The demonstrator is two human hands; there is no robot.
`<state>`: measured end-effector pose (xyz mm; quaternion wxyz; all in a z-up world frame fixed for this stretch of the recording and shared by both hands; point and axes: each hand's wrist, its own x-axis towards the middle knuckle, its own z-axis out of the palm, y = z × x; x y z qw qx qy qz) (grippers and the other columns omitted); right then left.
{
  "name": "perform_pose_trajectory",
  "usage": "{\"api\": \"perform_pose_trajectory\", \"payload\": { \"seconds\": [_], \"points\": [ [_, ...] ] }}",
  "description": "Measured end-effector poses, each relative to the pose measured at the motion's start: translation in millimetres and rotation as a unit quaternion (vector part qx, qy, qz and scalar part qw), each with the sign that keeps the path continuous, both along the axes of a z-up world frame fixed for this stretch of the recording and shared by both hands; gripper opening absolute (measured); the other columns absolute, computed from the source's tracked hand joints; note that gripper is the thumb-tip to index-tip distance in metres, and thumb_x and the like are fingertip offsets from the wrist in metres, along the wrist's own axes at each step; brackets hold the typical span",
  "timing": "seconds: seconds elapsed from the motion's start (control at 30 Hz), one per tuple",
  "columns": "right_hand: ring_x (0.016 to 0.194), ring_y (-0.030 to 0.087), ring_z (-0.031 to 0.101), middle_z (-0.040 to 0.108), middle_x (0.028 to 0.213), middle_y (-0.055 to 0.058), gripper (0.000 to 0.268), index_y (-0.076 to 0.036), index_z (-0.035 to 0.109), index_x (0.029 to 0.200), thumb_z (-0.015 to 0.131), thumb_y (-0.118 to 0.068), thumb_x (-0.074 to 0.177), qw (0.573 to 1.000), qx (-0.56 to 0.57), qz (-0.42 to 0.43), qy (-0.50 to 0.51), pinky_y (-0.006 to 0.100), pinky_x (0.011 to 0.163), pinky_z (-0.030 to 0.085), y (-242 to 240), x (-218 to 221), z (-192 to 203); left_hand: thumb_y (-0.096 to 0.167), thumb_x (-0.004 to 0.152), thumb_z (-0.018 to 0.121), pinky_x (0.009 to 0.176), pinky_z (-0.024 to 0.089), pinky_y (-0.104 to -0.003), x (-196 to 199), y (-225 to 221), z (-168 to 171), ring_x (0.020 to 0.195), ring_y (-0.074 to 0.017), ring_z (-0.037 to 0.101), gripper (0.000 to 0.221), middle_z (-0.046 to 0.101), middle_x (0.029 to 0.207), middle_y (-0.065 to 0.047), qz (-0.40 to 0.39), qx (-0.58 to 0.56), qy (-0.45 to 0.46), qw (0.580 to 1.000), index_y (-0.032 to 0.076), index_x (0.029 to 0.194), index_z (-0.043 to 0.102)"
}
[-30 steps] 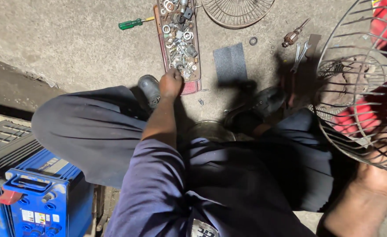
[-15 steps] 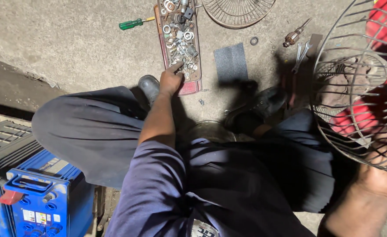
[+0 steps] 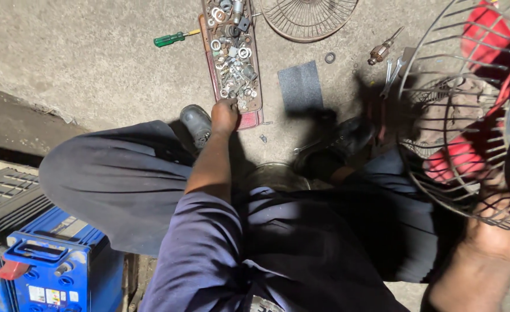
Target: The person sits on the floor and assembles a table fan. They attach a metal mounting bracket to the fan motor and cage, then pick up a tray of nuts and bolts to secure the assembly.
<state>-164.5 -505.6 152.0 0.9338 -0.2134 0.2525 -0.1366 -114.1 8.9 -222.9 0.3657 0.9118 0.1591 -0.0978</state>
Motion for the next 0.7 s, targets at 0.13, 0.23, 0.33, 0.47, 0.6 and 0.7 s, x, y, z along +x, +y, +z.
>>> {"api": "perform_pose_trajectory", "payload": {
  "seconds": [0.13,0.23,0.33,0.47,0.6,0.7],
  "points": [
    [0.133,0.032,0.054,0.058,0.143,0.009,0.073,-0.011,0.054,0.145,0.064,-0.044,0.080,1.000,-0.018,0.004,-0.014,0.051,0.122,0.040,-2.3,4.6,1.6,0.014,0.087,0.070,0.085,0.053,-0.051,-0.7,-10.9,-29.9,0.094,-0.0454,0.068,0.019,0.070,0.104,-0.027,-0.047,0.081,-0.007,0.996,-0.001,0.098,0.075],
    [0.133,0.031,0.055,0.058,0.142,0.008,0.074,-0.011,0.055,0.145,0.065,-0.044,0.079,0.998,-0.042,0.003,-0.048,0.051,0.122,0.040,0.9,-9.6,-21.3,0.007,0.081,0.068,0.082,0.056,-0.052,4.6,-14.2,-43.4,0.088,-0.0422,0.070,0.008,0.071,0.095,-0.026,-0.148,0.168,0.017,0.974,0.002,0.081,0.074],
    [0.132,0.031,0.055,0.059,0.142,0.007,0.075,-0.012,0.055,0.144,0.066,-0.044,0.078,0.996,-0.084,-0.018,-0.032,0.051,0.122,0.040,6.6,30.8,-18.0,0.018,0.074,0.078,0.079,0.057,-0.051,7.3,-13.6,-21.6,0.089,-0.0422,0.070,0.015,0.070,0.100,-0.023,-0.162,0.179,0.050,0.969,0.008,0.084,0.077],
    [0.132,0.030,0.056,0.060,0.141,0.006,0.076,-0.014,0.056,0.144,0.067,-0.045,0.076,0.991,-0.113,0.033,0.065,0.051,0.121,0.041,53.0,51.8,6.4,0.019,0.087,0.068,0.081,0.057,-0.051,15.1,-15.3,-10.3,0.089,-0.0402,0.072,0.015,0.074,0.101,-0.020,-0.156,0.192,0.048,0.968,0.010,0.091,0.079],
    [0.122,0.035,0.063,0.069,0.132,0.011,0.081,-0.014,0.062,0.134,0.062,-0.050,0.061,0.980,-0.072,0.072,0.172,0.055,0.108,0.050,70.5,64.3,27.6,0.021,0.095,0.069,0.076,0.056,-0.050,45.9,-19.1,13.6,0.076,-0.0381,0.070,0.024,0.074,0.090,-0.025,0.043,0.102,0.022,0.994,0.000,0.093,0.078],
    [0.124,0.034,0.062,0.066,0.138,0.012,0.078,-0.011,0.059,0.143,0.060,-0.045,0.073,0.992,-0.059,0.110,0.032,0.051,0.109,0.049,67.5,60.3,9.5,0.018,0.100,0.069,0.066,0.053,-0.041,108.7,-35.5,87.7,0.067,-0.0281,0.065,0.023,0.071,0.084,-0.019,0.216,-0.133,-0.028,0.967,-0.004,0.095,0.074]
  ]
}}
